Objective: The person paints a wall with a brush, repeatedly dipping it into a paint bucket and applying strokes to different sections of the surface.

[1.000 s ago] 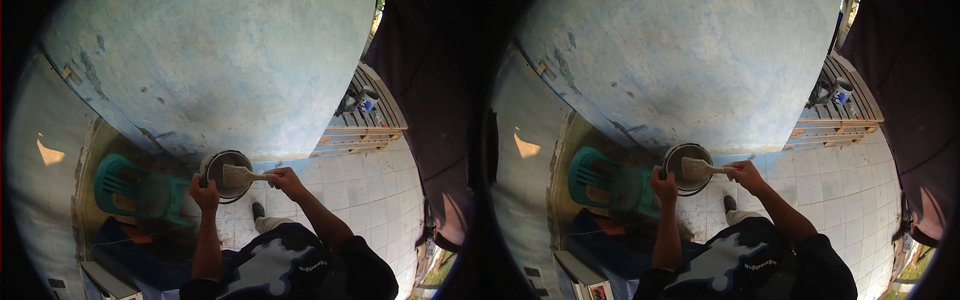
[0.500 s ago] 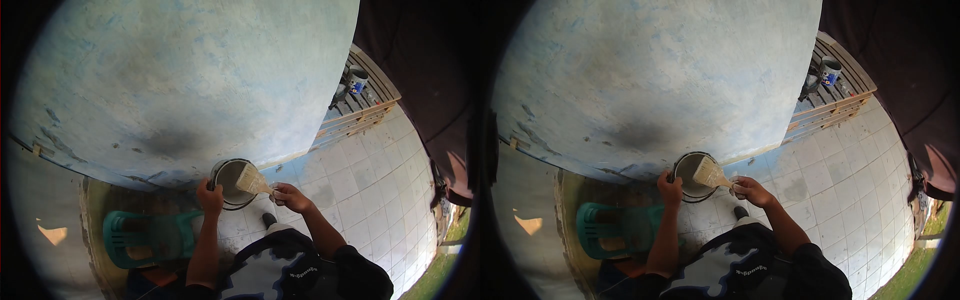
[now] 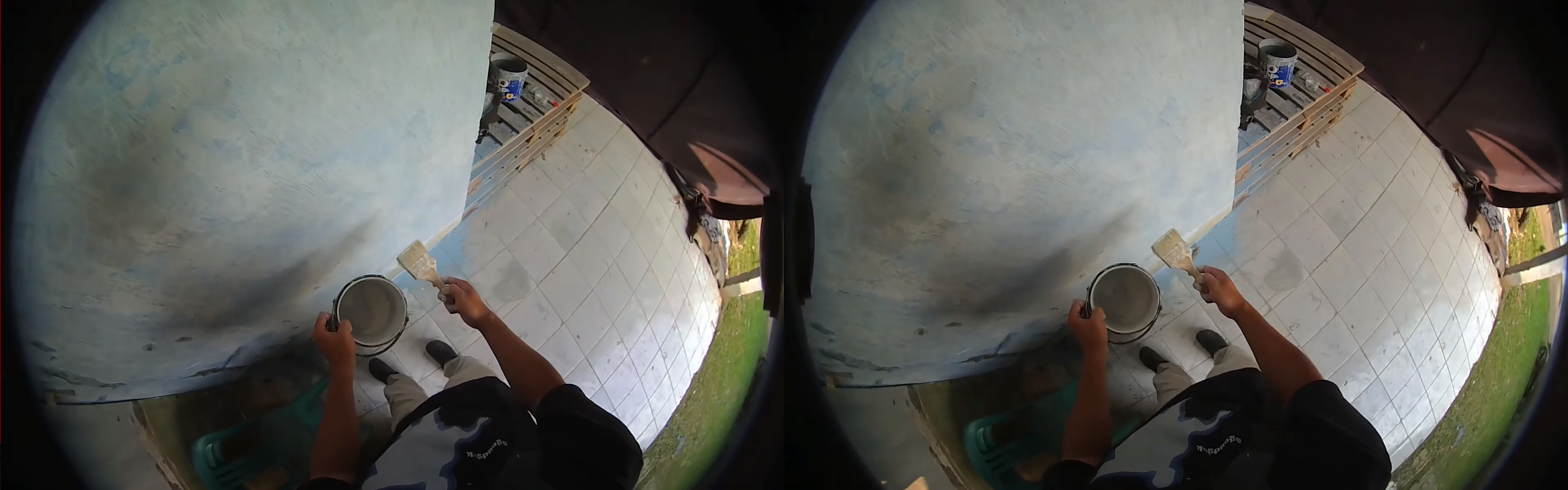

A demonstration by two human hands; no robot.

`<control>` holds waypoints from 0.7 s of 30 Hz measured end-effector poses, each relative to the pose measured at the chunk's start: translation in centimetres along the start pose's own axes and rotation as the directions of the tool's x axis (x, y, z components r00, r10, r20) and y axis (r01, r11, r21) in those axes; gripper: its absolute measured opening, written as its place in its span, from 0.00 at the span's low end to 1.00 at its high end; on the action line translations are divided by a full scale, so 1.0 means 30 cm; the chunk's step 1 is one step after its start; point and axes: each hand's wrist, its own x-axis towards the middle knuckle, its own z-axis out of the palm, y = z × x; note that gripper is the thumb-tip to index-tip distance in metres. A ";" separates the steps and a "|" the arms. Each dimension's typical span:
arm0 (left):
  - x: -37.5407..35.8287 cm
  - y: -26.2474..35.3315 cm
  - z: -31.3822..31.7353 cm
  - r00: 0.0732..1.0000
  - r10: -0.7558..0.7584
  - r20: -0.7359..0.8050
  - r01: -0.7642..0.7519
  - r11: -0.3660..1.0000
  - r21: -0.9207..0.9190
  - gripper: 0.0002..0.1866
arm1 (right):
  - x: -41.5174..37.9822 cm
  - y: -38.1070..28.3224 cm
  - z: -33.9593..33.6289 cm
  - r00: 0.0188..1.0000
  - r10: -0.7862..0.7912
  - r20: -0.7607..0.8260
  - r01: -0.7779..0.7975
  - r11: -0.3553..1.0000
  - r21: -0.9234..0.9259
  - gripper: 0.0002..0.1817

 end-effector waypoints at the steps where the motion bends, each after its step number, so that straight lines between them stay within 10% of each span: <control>1: 0.006 -0.022 0.009 1.000 0.006 0.030 -0.006 1.000 0.005 0.15 | 0.059 0.047 -0.034 0.992 -0.036 -0.123 0.023 0.995 -0.100 0.13; 10: 0.131 -0.190 0.071 0.992 -0.037 0.121 0.030 0.998 0.056 0.15 | 0.670 0.421 -0.112 0.707 -0.457 -0.540 -0.101 0.690 -0.717 0.17; 21: 0.146 -0.528 0.019 0.985 -0.173 -0.006 0.172 0.973 0.157 0.16 | 0.617 0.478 -0.058 0.728 -0.460 -0.508 0.073 0.789 -0.609 0.14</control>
